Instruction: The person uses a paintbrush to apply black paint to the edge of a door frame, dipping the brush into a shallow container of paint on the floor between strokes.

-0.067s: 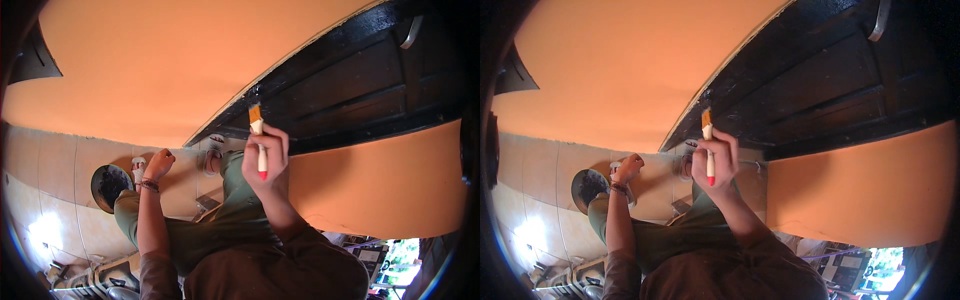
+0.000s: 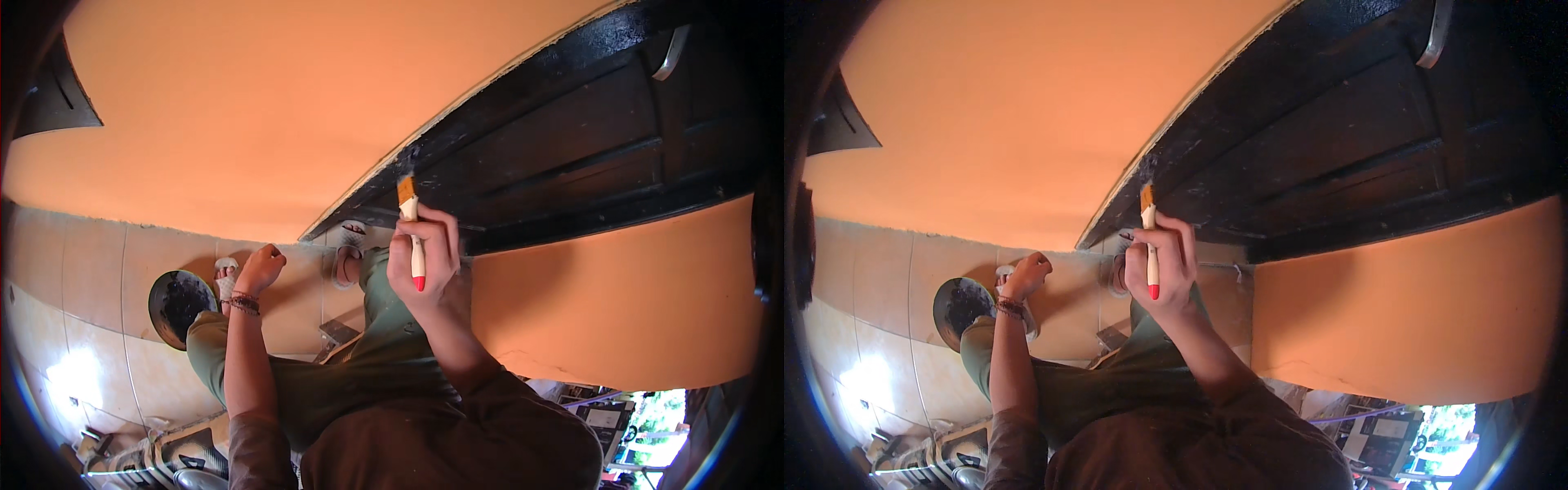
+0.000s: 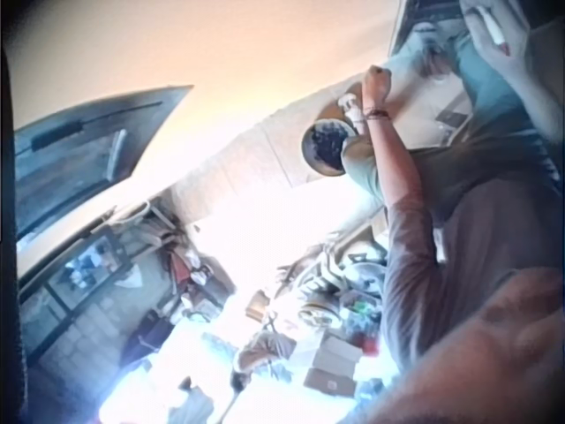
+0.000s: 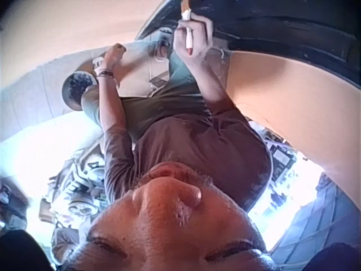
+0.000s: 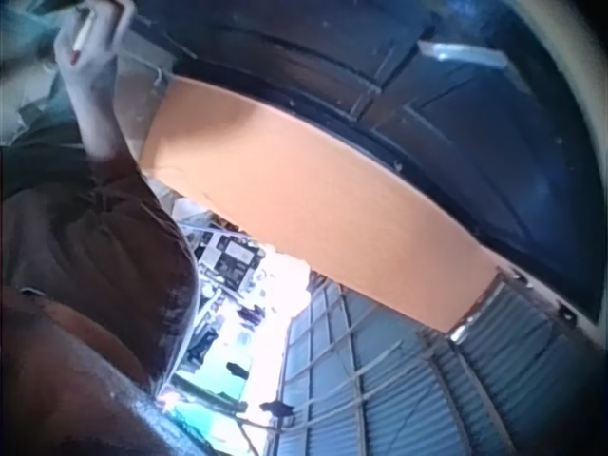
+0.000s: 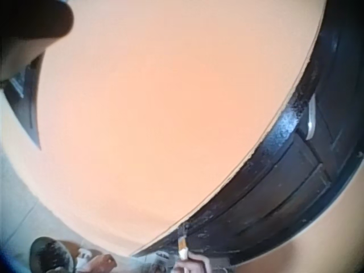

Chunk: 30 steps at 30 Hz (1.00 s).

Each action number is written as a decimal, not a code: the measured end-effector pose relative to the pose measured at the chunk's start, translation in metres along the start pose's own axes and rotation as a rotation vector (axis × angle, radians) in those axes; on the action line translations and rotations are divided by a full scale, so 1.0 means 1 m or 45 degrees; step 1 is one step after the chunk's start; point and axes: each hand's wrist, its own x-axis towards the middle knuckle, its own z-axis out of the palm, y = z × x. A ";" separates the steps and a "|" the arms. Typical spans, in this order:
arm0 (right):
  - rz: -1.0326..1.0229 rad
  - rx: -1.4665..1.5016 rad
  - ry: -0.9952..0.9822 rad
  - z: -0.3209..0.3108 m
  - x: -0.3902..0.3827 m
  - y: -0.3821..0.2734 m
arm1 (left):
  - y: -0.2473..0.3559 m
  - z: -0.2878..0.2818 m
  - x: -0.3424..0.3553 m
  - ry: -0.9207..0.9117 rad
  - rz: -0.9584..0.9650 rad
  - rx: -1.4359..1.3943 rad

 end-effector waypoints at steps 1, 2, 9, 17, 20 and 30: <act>-0.002 0.004 0.000 0.000 -0.002 0.000 | -0.002 0.001 0.001 -0.001 -0.005 -0.010; 0.093 0.071 0.004 0.000 -0.005 0.001 | -0.003 0.001 0.001 -0.003 -0.010 -0.020; 0.186 0.110 0.073 -0.001 -0.008 0.003 | 0.001 -0.001 -0.003 0.012 0.012 -0.003; 0.125 0.107 0.123 -0.006 -0.002 0.001 | 0.002 -0.001 -0.002 0.011 0.015 -0.006; 0.151 0.122 -0.038 -0.002 -0.005 0.003 | 0.000 0.000 -0.001 0.009 0.017 0.005; 0.168 0.165 -0.093 -0.008 -0.001 0.001 | 0.000 0.001 0.000 0.003 0.009 -0.024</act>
